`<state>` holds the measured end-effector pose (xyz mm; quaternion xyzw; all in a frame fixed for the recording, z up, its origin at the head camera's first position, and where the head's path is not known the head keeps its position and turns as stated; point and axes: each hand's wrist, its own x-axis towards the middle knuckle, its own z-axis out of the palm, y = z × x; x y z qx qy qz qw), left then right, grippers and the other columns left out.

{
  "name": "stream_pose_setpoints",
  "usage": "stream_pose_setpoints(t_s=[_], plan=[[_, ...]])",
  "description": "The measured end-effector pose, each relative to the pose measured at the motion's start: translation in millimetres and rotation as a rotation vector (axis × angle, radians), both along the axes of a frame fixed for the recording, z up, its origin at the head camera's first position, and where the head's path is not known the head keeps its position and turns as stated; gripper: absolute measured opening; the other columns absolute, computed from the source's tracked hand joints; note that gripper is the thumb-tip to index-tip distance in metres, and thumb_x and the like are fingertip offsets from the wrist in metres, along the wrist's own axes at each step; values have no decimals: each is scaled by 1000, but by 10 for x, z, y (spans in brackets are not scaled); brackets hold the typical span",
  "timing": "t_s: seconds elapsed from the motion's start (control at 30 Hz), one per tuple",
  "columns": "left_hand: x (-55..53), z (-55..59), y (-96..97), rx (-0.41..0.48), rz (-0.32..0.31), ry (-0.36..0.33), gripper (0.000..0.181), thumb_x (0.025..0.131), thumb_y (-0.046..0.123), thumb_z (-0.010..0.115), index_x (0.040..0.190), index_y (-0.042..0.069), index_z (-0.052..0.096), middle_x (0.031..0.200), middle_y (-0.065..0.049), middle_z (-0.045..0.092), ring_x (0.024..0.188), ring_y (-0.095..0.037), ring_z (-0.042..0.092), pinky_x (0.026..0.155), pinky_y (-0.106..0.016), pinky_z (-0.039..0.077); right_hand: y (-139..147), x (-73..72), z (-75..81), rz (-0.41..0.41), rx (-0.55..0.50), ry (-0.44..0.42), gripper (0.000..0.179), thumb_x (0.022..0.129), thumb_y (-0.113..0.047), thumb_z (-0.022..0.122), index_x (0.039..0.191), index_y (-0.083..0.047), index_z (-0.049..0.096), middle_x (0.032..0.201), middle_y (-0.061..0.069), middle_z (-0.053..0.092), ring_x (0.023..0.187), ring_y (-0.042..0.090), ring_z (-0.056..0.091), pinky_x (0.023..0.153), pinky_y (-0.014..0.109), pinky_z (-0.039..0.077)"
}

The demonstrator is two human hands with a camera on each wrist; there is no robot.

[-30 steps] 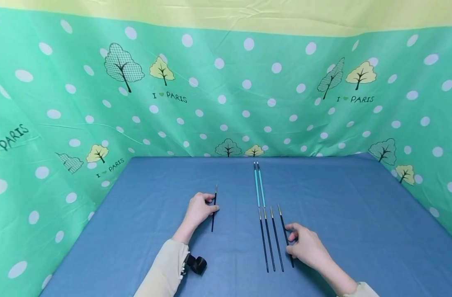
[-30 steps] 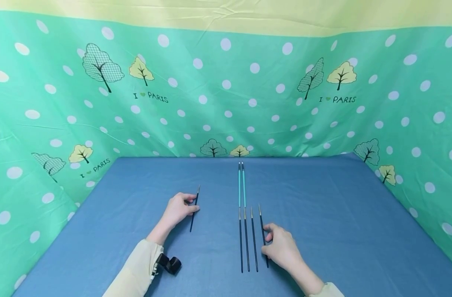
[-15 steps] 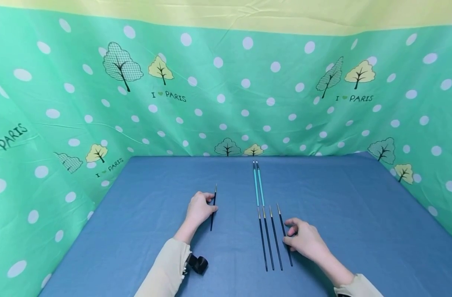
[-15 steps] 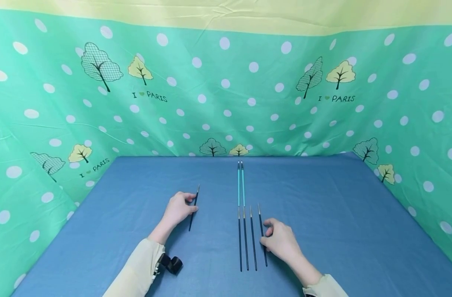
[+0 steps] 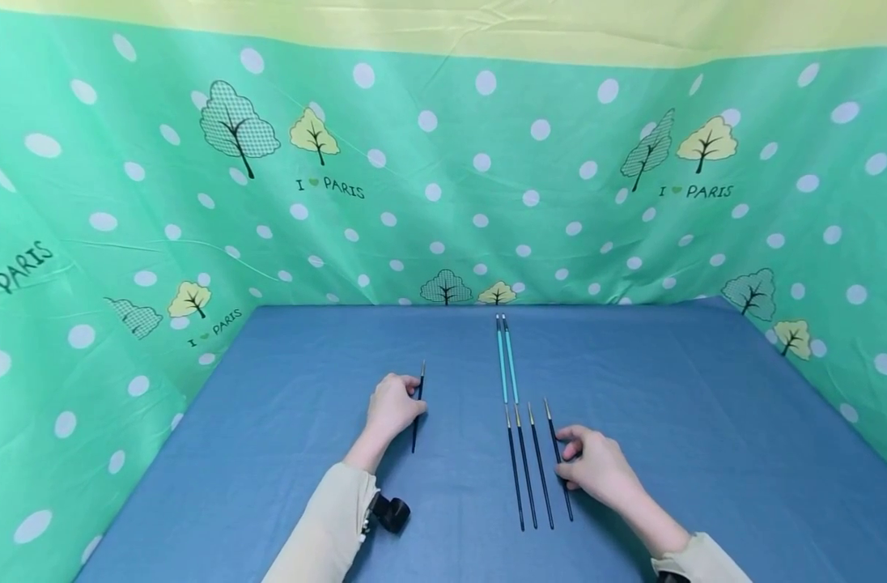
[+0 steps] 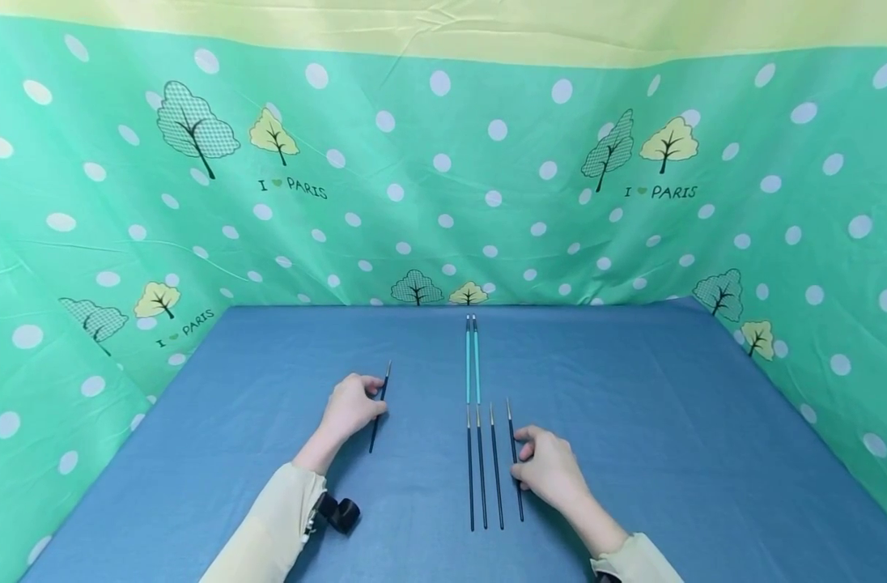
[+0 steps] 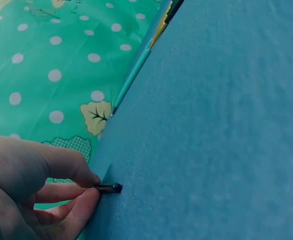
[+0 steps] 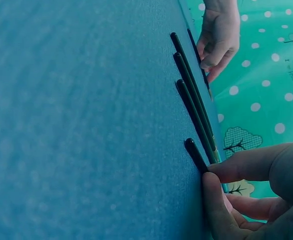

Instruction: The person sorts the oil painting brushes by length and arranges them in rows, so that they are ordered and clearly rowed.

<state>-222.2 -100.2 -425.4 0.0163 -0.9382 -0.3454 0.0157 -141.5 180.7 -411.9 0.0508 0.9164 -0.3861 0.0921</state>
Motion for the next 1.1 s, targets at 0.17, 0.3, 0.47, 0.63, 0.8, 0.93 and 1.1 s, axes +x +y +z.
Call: stream_pose_setpoints(t_s=[0.17, 0.3, 0.47, 0.63, 0.8, 0.93, 1.1], plan=[[-12, 32, 39, -41, 30, -15, 37, 74, 11, 68, 110, 4, 65, 90, -7, 57, 77, -21, 52, 65, -37, 46, 0, -12, -10, -6, 6, 2, 47, 71, 2, 68, 117, 1, 55, 77, 6, 51, 53, 12, 55, 48, 25, 52], [-16, 55, 54, -32, 55, -41, 35, 75, 12, 68, 109, 5, 65, 92, -7, 60, 79, -23, 57, 64, -38, 50, 2, -3, 1, 0, 7, -2, 46, 72, 2, 68, 116, 1, 55, 78, 6, 51, 54, 12, 55, 48, 25, 52], [10, 57, 44, -4, 68, -57, 33, 74, 13, 69, 106, 7, 65, 89, -3, 63, 80, -22, 58, 68, -38, 51, -2, -5, 7, -1, 4, -5, 46, 72, 2, 68, 116, 1, 55, 77, 6, 51, 54, 12, 55, 48, 25, 52], [79, 53, 55, 65, 63, -59, 33, 72, 10, 68, 105, 7, 65, 85, -1, 63, 72, -16, 56, 63, -31, 50, -2, -19, -2, -1, 0, -11, 47, 72, 2, 68, 117, 1, 55, 78, 5, 51, 54, 12, 55, 48, 25, 52], [176, 40, 112, 272, 37, -101, 36, 74, 3, 65, 110, 4, 63, 90, -6, 63, 63, -13, 58, 53, -26, 53, -2, -20, 9, 0, -4, -9, 46, 72, 2, 67, 116, 0, 56, 78, 5, 51, 54, 12, 55, 49, 25, 52], [241, 42, 177, 416, -5, -140, 38, 76, -1, 61, 114, 2, 61, 95, -10, 62, 63, -13, 59, 54, -26, 55, 5, -11, 16, 2, -8, -10, 46, 72, 2, 67, 116, 0, 56, 78, 6, 51, 54, 12, 55, 49, 25, 52], [305, 48, 264, 516, -54, -185, 39, 76, -3, 59, 115, 2, 60, 97, -12, 60, 62, -14, 59, 55, -28, 56, 12, -11, -2, 0, -17, -11, 46, 72, 2, 68, 116, 1, 56, 78, 6, 51, 55, 13, 55, 49, 25, 53]])
